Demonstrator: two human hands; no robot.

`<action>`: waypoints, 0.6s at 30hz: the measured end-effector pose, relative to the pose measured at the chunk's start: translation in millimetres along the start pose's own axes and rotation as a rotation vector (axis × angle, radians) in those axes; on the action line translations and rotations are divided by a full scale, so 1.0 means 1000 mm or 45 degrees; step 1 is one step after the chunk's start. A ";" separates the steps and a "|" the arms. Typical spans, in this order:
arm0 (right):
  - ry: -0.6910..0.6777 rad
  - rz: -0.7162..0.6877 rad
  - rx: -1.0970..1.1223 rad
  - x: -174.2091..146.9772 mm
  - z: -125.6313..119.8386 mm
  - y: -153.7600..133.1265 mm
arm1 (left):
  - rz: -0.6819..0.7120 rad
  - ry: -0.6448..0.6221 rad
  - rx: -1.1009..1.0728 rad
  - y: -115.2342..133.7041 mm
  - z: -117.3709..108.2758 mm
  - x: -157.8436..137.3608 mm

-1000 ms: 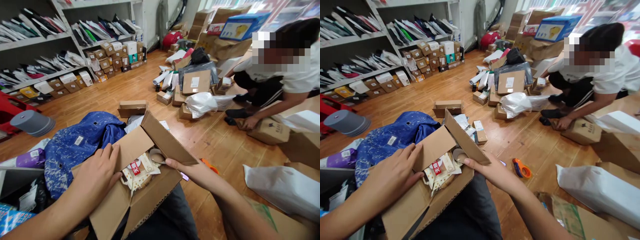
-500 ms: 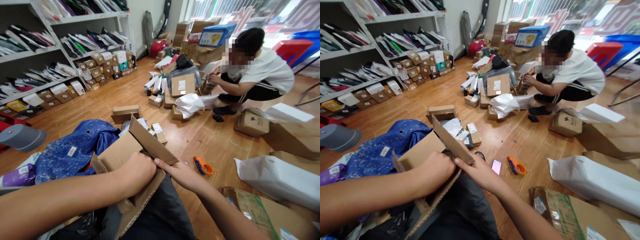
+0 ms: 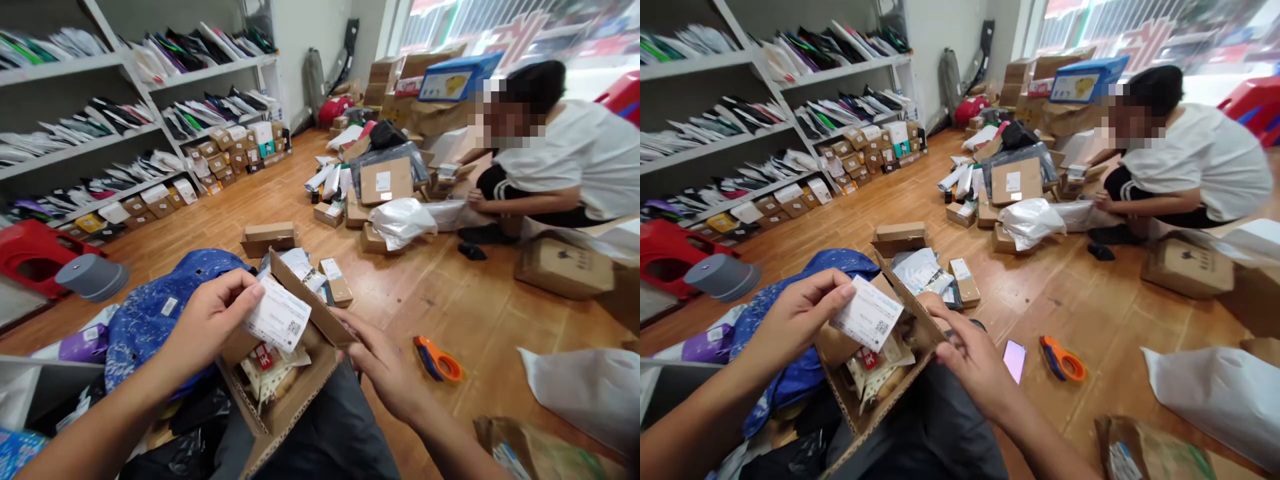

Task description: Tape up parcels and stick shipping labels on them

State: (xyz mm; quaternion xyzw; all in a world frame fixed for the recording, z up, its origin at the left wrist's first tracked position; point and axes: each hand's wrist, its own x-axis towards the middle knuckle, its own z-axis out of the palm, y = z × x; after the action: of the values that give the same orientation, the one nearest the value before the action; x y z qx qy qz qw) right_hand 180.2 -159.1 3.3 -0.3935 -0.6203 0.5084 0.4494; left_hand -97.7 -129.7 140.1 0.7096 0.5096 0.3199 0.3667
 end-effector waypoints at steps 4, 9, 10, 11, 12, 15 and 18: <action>0.121 -0.309 -0.012 -0.005 -0.001 -0.022 | -0.110 0.204 -0.188 0.003 -0.016 -0.011; 0.042 -0.373 0.074 0.015 0.015 -0.056 | -0.048 0.300 -0.195 0.013 -0.011 -0.012; -0.008 -0.340 0.113 0.021 0.018 -0.063 | -0.004 0.277 -0.140 0.015 -0.007 -0.009; -0.056 -0.293 0.133 0.028 0.022 -0.068 | 0.057 0.254 -0.064 0.018 -0.002 -0.007; -0.095 -0.241 0.134 0.035 0.024 -0.073 | 0.126 0.235 0.022 0.019 0.003 -0.005; -0.128 -0.100 0.167 0.049 0.028 -0.079 | 0.240 0.172 0.160 0.022 0.012 -0.001; -0.106 -0.024 0.324 0.055 0.028 -0.074 | 0.123 0.047 0.030 0.017 0.010 0.001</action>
State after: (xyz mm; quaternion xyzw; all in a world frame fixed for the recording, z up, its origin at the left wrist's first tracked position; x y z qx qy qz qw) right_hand 135.8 -127.9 82.9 -0.3060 -0.5727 0.5945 0.4743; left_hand -80.5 -134.7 149.5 0.7317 0.4851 0.3441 0.3330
